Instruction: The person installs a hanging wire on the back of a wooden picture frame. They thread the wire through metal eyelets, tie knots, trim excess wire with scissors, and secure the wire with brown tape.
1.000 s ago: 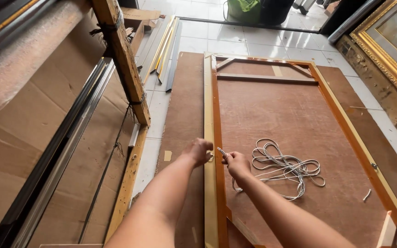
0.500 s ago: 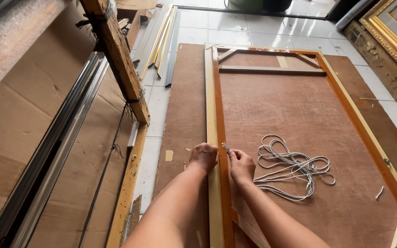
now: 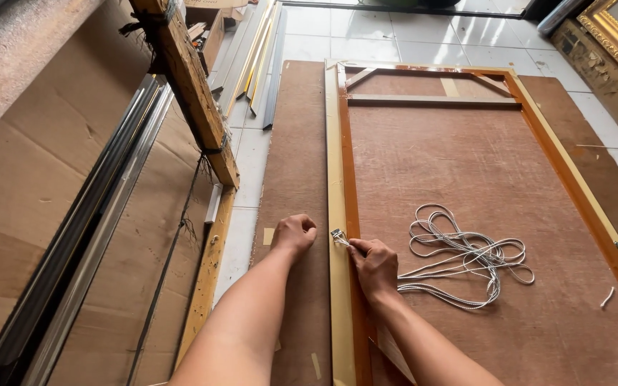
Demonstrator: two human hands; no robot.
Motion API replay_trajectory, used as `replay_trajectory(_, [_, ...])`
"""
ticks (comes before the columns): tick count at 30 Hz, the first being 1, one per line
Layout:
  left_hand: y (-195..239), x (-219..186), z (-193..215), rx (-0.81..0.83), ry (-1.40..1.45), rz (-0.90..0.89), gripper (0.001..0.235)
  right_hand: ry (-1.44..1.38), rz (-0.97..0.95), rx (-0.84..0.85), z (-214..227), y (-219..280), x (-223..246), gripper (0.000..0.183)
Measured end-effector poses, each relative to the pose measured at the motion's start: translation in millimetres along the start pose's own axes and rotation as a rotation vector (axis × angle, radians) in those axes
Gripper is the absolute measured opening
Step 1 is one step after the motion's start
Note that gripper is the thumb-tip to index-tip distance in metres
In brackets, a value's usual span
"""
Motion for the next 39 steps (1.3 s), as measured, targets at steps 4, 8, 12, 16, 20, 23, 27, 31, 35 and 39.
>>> replay_trajectory(4, [19.9,-21.8,18.6,-0.019,-0.044,-0.021,0.021,0.022,0.05,-0.026,-6.9,-2.4,-9.4,0.014])
replay_trajectory(8, [42.4,-56.0,21.9,0.055,-0.115,-0.176,0.026,-0.013,0.034,-0.022,-4.3,-5.9,-4.3,0.017])
replay_trajectory(12, [32.0,-45.9,1.0,0.109,-0.167,-0.26,0.032,-0.103,-0.049,-0.003,8.8,-1.5,10.8,0.024])
replay_trajectory(16, [38.1,-56.3,-1.4,0.132,-0.203,-0.338,0.052,-0.104,-0.072,-0.021,12.0,-3.0,16.1,0.033])
replay_trajectory(20, [37.0,-59.4,-11.1,0.15,-0.279,-0.44,0.064,-0.084,-0.067,0.012,-0.2,-8.0,7.5,0.022])
replay_trajectory(23, [33.9,-61.7,-17.7,0.155,-0.331,-0.504,0.055,-0.059,-0.008,-0.019,-4.8,-6.9,3.8,0.015])
replay_trajectory(27, [37.4,-70.7,-18.9,0.171,-0.375,-0.626,0.029,-0.026,0.125,-0.095,-5.4,2.4,2.1,0.013])
replay_trajectory(31, [31.6,-61.8,-23.9,0.182,-0.304,-0.62,0.024,-0.027,0.134,-0.138,-14.5,0.7,-7.5,0.012])
replay_trajectory(35, [22.1,-53.5,-28.3,0.154,-0.305,-0.599,0.016,-0.062,0.165,-0.167,-16.4,-3.6,-8.2,0.011])
replay_trajectory(39, [26.5,-62.3,-26.2,0.186,-0.323,-0.515,0.029,-0.128,0.193,-0.165,-14.4,-6.2,-2.3,0.01])
Point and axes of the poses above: each hand's wrist, its own y-axis away from the middle knuckle, its own z-axis out of the back of the hand, x = y × z, the point moved 3 cm from there along -y, towards the middle knuckle, and after that the axes turned 15 degrees about y, right-handed, at the moved point
